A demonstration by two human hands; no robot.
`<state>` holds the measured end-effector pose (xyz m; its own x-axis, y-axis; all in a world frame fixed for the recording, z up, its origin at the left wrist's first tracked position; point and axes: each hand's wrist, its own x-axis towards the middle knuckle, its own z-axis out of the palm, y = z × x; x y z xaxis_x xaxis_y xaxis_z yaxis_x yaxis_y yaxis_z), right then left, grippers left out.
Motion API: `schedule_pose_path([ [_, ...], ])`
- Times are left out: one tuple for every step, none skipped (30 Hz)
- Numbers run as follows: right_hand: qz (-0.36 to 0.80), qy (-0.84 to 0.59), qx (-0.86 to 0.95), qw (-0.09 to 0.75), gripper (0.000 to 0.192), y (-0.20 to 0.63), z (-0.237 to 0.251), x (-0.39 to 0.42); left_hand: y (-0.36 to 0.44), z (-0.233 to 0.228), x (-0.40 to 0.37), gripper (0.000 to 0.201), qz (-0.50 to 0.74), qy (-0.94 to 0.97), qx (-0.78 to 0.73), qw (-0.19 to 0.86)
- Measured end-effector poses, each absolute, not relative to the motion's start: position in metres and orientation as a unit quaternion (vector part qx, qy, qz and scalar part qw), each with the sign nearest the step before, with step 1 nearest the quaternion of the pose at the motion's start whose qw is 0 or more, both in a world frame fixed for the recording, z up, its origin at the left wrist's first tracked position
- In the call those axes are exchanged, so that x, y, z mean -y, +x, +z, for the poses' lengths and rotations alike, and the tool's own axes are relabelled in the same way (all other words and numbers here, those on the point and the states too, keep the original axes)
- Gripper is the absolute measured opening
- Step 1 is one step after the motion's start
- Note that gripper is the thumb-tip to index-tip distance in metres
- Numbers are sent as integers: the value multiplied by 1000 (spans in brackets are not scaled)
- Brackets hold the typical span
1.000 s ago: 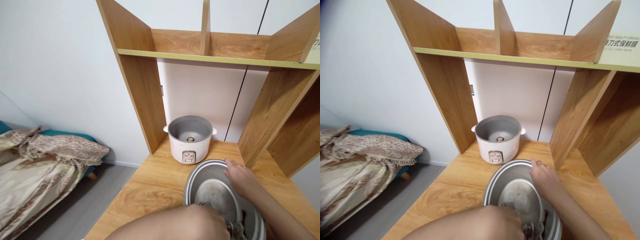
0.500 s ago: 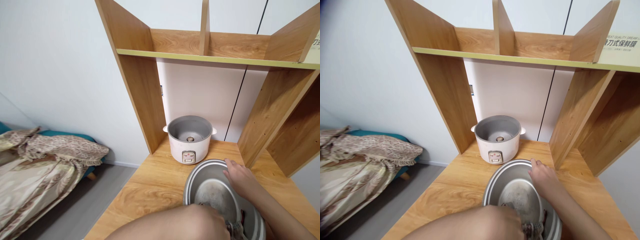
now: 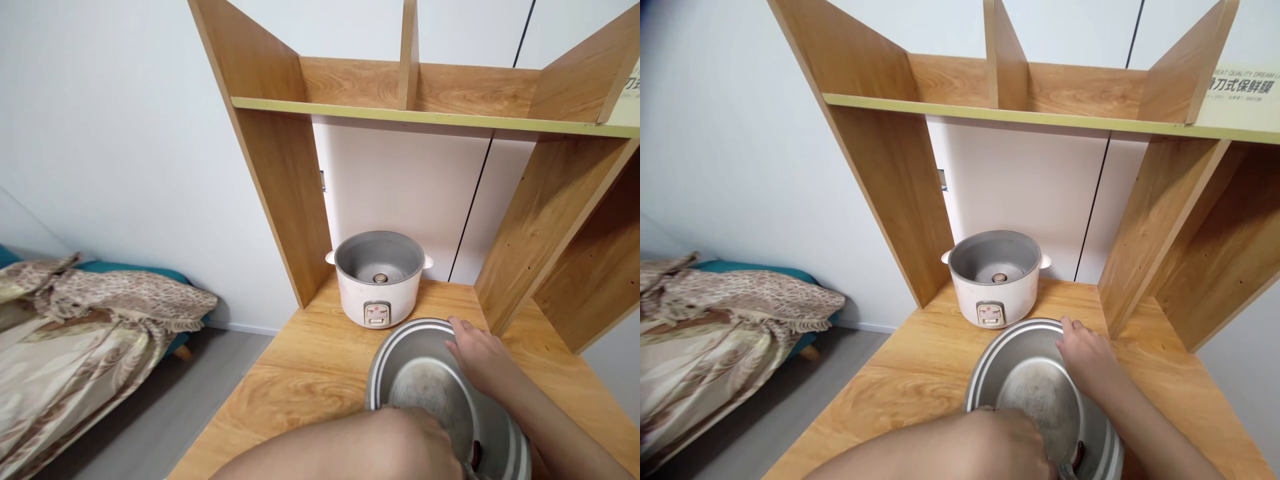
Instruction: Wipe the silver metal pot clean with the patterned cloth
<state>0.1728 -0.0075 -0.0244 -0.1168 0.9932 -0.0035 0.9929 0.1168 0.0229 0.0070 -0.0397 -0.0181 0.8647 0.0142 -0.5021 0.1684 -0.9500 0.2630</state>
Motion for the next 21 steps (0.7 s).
schedule_pose_path([
  [7, 665, -747, 9, 24, 173, -24, 8, 7, -19, 40, 11, -247, 957, -49, 147],
  [6, 665, -747, 9, 23, 172, -24, 8, 7, -20, 40, 12, -248, 957, -49, 141],
  [6, 665, -747, 9, 23, 172, -23, 8, 7, -20, 40, 14, -257, 956, -45, 135],
  [7, 664, -748, 9, 23, 172, -23, 8, 7, -20, 41, 17, -270, 953, -41, 128],
  [8, 663, -748, 9, 22, 171, -22, 8, 7, -19, 41, 18, -282, 951, -39, 123],
  [8, 662, -749, 10, 22, 171, -22, 8, 6, -18, 41, 19, -288, 949, -40, 123],
  [9, 662, -749, 10, 22, 171, -22, 8, 6, -16, 42, 19, -287, 949, -45, 127],
  [10, 663, -749, 10, 22, 171, -21, 9, 6, -15, 42, 20, -279, 949, -50, 134],
  [11, 663, -749, 11, 22, 171, -21, 9, 6, -12, 42, 22, -270, 951, -56, 142],
  [11, 663, -748, 11, 22, 171, -21, 9, 6, -10, 42, 25, -265, 951, -61, 148],
  [10, 664, -748, 11, 22, 171, -21, 9, 6, -7, 43, 26, -266, 950, -63, 152],
  [10, 663, -748, 12, 23, 171, -21, 9, 6, -4, 43, 27, -273, 948, -65, 151],
  [9, 663, -749, 11, 23, 171, -21, 9, 7, 0, 43, 26, -287, 944, -67, 148],
  [9, 662, -749, 11, 23, 171, -20, 9, 7, 4, 43, 25, -303, 940, -65, 145],
  [9, 661, -750, 10, 23, 171, -20, 9, 8, 7, 44, 24, -315, 937, -62, 140],
  [8, 661, -750, 9, 23, 171, -20, 8, 9, 9, 44, 23, -323, 935, -55, 134],
  [8, 662, -750, 9, 23, 171, -20, 8, 9, 10, 44, 22, -323, 937, -47, 128],
  [7, 663, -749, 9, 24, 170, -19, 9, 9, 11, 44, 22, -317, 940, -39, 121],
  [7, 664, -748, 9, 24, 170, -20, 9, 9, 10, 43, 21, -307, 944, -32, 117],
  [7, 665, -747, 10, 24, 170, -20, 9, 9, 9, 43, 21, -300, 947, -29, 113],
  [6, 666, -746, 10, 24, 170, -20, 9, 9, 7, 44, 21, -297, 948, -28, 112],
])
